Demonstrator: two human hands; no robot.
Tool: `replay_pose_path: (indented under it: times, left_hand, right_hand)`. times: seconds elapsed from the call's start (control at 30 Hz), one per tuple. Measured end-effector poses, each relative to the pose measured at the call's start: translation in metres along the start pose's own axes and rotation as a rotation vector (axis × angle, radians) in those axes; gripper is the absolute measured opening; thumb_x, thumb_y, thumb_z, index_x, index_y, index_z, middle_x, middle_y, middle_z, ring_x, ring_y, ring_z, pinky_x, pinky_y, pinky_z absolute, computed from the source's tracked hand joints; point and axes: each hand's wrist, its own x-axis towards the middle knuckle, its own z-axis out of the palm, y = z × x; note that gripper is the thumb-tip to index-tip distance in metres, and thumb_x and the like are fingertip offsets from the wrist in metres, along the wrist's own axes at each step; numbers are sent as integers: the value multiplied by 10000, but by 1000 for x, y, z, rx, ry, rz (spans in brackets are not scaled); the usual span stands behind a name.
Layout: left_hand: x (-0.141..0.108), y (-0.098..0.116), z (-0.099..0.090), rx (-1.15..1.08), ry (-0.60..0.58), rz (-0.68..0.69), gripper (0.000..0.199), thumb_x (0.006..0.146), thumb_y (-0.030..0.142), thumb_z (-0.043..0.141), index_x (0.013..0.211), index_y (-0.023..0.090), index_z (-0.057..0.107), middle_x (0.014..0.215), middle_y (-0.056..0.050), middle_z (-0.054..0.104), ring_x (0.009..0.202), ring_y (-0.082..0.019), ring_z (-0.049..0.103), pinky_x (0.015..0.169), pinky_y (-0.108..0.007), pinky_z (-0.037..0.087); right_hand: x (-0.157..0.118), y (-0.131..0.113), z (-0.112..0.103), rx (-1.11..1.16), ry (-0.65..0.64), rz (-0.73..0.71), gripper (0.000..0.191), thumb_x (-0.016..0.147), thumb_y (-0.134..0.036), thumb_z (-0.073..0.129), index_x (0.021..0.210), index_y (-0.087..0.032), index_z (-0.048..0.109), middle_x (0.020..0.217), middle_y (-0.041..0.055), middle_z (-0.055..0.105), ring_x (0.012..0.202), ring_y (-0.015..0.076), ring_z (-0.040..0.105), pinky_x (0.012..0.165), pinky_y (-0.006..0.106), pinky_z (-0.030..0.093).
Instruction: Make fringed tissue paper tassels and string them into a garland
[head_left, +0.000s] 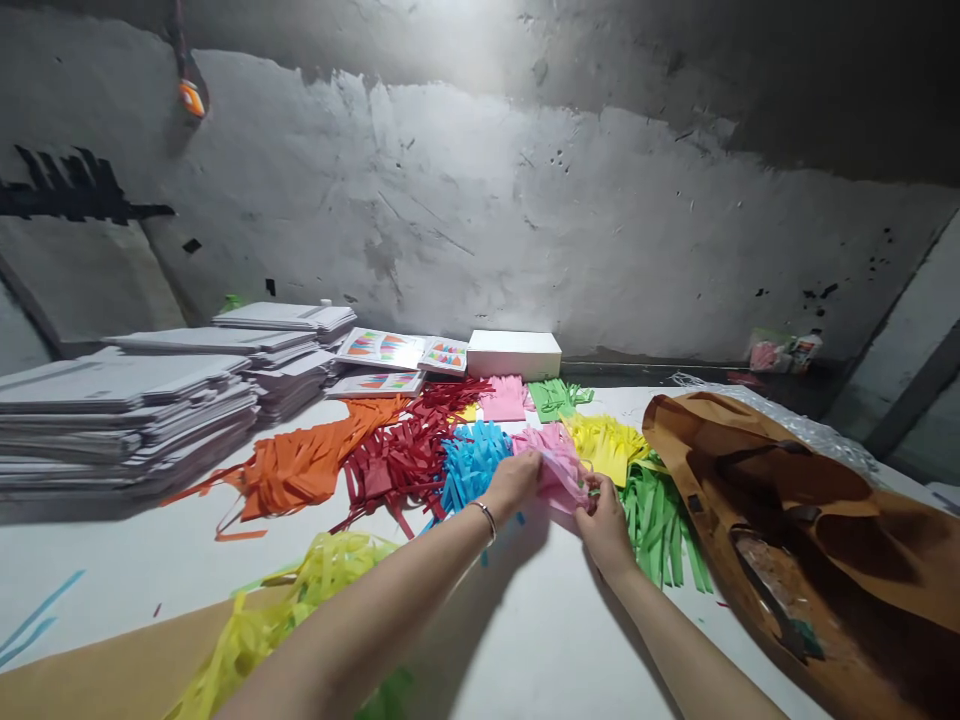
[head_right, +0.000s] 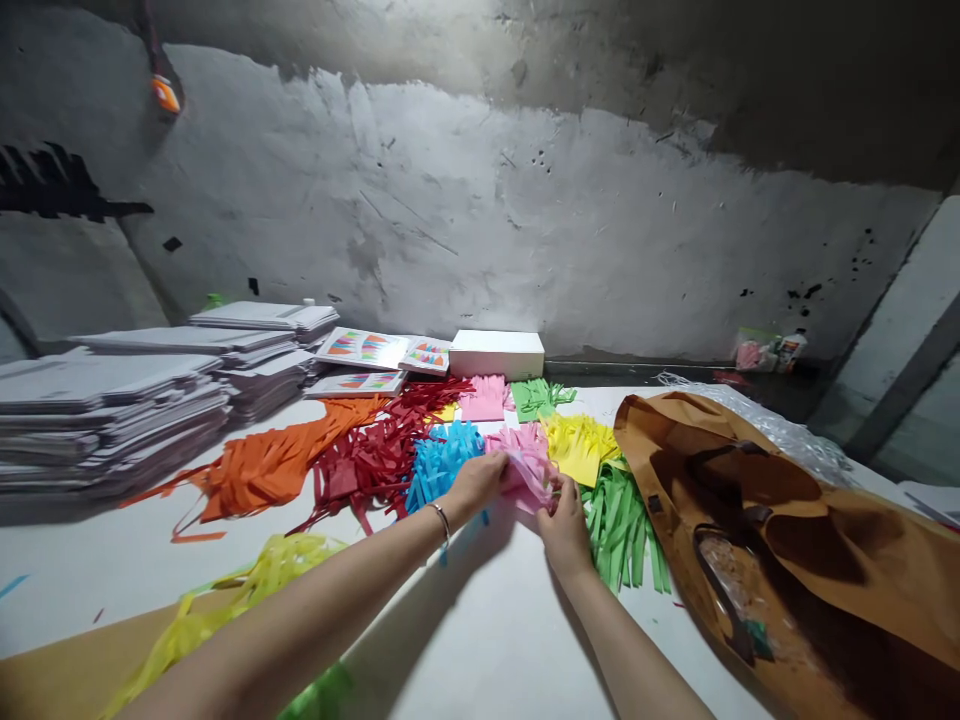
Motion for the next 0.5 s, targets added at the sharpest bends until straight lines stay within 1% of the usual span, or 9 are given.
replay_pose_path:
  times: [0.07,0.13,0.23,0.3,0.4,0.43,0.5]
  left_hand:
    - [7,-5,-11,7,54,-95,278,964,335,595,1182,163,615,1172,-86,645,993,-212,652,859,-416,565]
    - [13,-10,-21,9,102,-174,285,964,337,596,1189,163,612,1174,-87,644,994,-213,653,856,-415,566]
    - [20,-13,-32,-2,162,-251,287,961,337,601,1185,157,612,1166,-87,647,990,-215,655,851,-415,568]
    - [22,-11,-33,-19,192,-271,287,961,337,602,1179,151,614,1155,-85,650,982,-213,657,846,-416,569]
    - [24,-3,-31,-53,231,-270,274,963,336,598,1163,150,620,1137,-81,656,961,-204,660,835,-406,572]
    - [25,1,-31,-65,245,-268,270,964,336,597,1158,150,622,1131,-79,658,952,-201,661,830,-401,574]
    - [31,9,-32,-87,281,-269,268,964,337,597,1154,149,623,1121,-78,660,938,-197,663,820,-395,576]
  right_hand:
    - [-3,1,-17,-34,39,20,265,859,-236,623,1109,-175,556,1078,59,605,769,145,600,735,329,529]
    - [-5,4,-40,-69,78,44,345,749,-183,588,1091,-189,545,1047,72,610,658,140,567,696,329,518]
    - [-11,10,-85,-119,151,90,453,629,-211,551,1082,-201,536,973,68,629,600,155,556,678,341,506]
    - [-20,11,-122,-143,197,122,488,611,-261,547,1096,-208,524,915,51,641,625,176,590,677,339,505]
    - [-44,6,-181,-156,247,162,520,617,-320,564,1125,-227,506,875,44,664,763,221,660,687,325,513]
    - [-55,5,-200,-132,258,174,529,616,-328,582,1130,-235,502,887,48,670,814,228,674,694,317,522]
    - [-80,4,-234,6,309,205,555,588,-333,637,1117,-249,492,896,51,661,829,229,684,690,307,548]
